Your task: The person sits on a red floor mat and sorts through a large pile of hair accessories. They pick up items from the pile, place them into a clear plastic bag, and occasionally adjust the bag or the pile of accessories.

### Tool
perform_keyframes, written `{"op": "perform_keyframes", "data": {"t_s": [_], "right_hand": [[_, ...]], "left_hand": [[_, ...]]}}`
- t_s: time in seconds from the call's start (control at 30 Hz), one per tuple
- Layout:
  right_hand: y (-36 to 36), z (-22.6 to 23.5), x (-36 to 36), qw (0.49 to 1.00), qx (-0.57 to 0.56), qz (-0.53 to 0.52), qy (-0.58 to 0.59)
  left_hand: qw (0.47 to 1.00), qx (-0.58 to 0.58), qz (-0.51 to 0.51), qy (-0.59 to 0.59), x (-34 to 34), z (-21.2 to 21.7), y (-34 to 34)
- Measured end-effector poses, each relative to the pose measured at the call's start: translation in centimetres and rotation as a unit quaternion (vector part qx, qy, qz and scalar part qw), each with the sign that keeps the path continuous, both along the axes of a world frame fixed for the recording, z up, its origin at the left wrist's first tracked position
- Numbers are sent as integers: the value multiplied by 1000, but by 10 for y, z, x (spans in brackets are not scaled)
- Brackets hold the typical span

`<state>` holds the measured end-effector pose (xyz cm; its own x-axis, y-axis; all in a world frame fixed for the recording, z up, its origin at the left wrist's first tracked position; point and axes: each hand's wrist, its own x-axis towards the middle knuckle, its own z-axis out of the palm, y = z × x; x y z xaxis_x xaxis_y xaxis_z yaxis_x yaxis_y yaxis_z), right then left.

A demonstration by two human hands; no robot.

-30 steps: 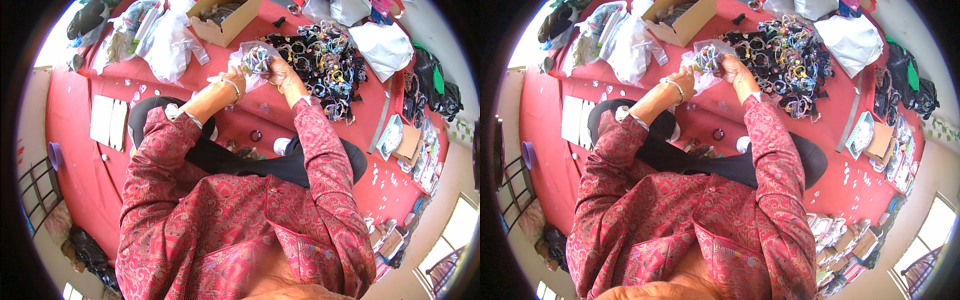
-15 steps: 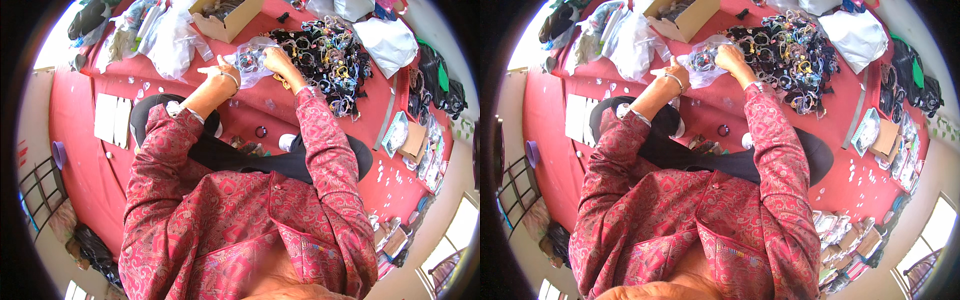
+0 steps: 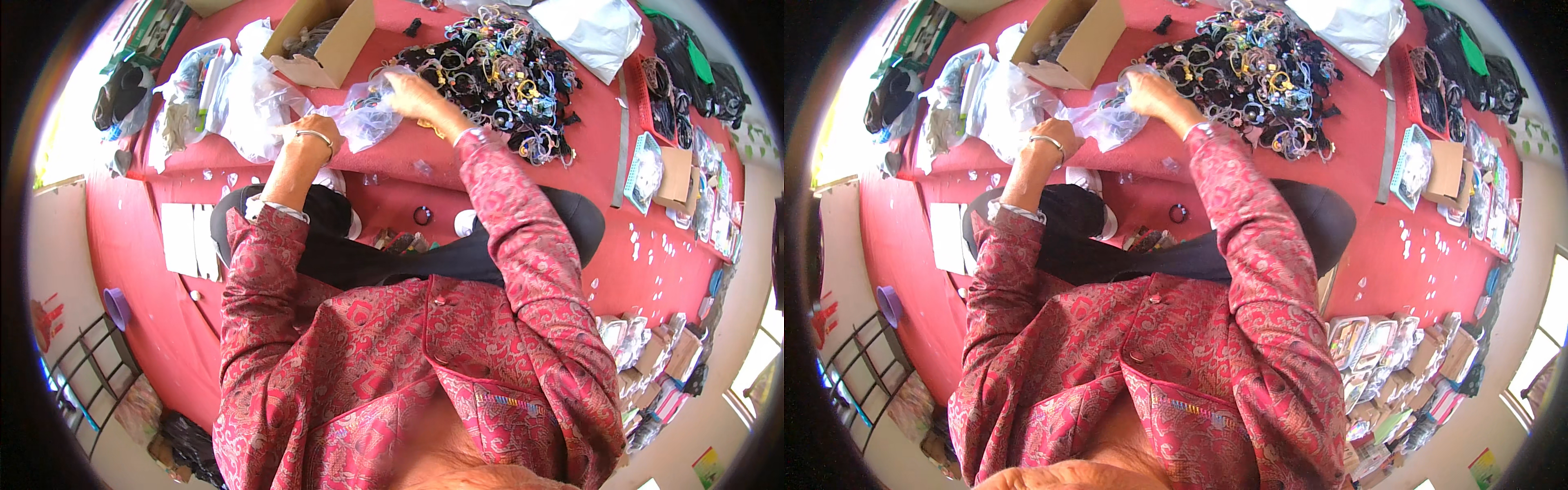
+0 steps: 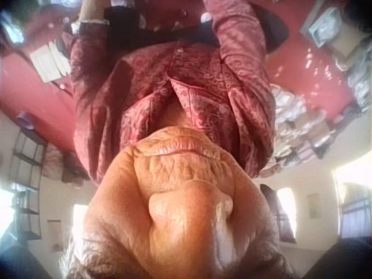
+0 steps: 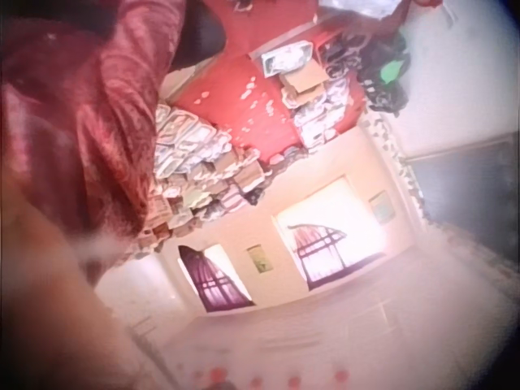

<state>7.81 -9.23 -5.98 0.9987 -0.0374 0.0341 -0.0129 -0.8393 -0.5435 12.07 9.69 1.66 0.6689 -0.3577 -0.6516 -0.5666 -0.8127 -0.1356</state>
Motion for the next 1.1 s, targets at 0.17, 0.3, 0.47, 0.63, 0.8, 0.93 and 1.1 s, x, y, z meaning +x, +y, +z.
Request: {"op": "perform_keyframes", "data": {"t_s": [0.17,0.3,0.47,0.63,0.8,0.93,1.1], "right_hand": [[-80,66,-6,942,330,-14,54],[-184,133,-79,897,399,-191,-12],[-253,116,-204,921,258,-285,69],[-211,-1,-353,855,226,-467,12],[-104,-170,-502,602,334,-719,89],[-54,-204,-539,532,428,-728,51],[-76,-192,-506,588,427,-687,3]], "left_hand": [[986,-131,-31,-96,15,-12,23],[912,-285,-132,-262,-33,66,-21],[861,-330,-377,-92,-95,62,-67],[904,27,-415,98,-92,-19,-63],[913,6,-396,97,-81,-43,-52],[929,31,-347,122,-86,-58,-43],[933,-51,-328,139,-87,-45,-30]]}}
